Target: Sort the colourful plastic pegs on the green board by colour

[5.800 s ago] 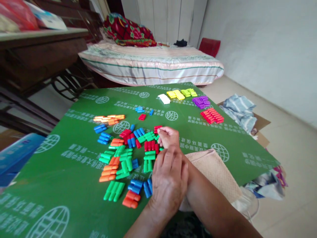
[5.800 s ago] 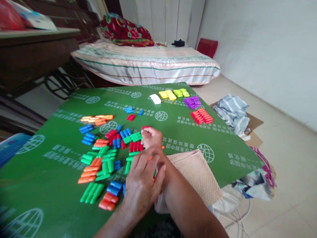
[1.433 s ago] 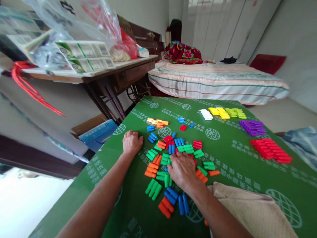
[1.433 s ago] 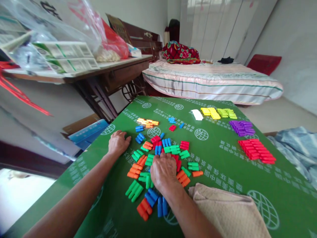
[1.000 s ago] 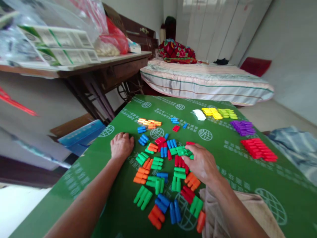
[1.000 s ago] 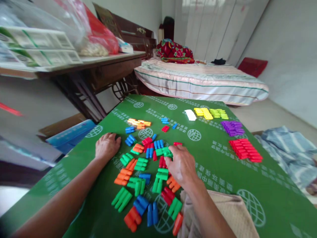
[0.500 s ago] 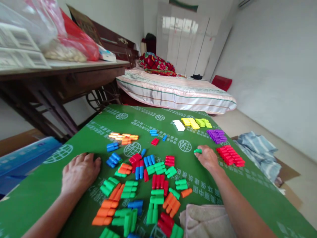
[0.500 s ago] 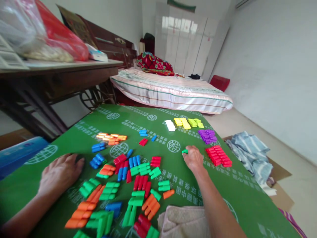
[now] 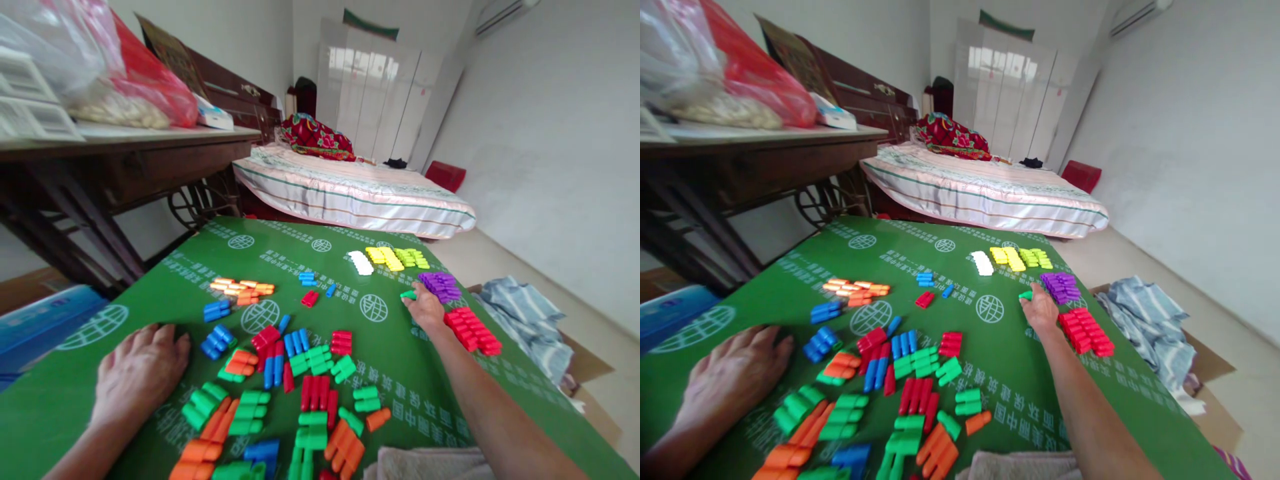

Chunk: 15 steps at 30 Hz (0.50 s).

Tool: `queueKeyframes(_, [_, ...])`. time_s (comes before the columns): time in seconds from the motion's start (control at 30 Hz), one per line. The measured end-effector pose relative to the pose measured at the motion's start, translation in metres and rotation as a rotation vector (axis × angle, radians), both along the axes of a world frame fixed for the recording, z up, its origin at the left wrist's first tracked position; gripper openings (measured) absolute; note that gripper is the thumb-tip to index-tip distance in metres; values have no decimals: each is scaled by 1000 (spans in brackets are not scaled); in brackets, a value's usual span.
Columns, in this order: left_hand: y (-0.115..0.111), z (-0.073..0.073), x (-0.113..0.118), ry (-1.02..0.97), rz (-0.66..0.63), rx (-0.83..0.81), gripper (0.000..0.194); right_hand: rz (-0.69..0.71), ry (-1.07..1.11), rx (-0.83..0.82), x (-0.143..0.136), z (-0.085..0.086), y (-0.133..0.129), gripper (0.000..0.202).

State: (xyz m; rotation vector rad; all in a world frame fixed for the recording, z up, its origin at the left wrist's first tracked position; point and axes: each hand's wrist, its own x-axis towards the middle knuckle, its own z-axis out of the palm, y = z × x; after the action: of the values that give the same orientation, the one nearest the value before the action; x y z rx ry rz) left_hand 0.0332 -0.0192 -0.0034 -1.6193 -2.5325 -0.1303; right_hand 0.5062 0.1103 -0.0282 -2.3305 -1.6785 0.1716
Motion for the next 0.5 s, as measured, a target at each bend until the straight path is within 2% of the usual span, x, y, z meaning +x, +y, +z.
queueKeyframes(0.2, [0,2,2,7,21,-89,65,-17,6,-17,3,-3,15,61])
queueKeyframes(0.5, [0,-3,1,45,19,-55,55,-36,-24,-46,7,-1,30,64])
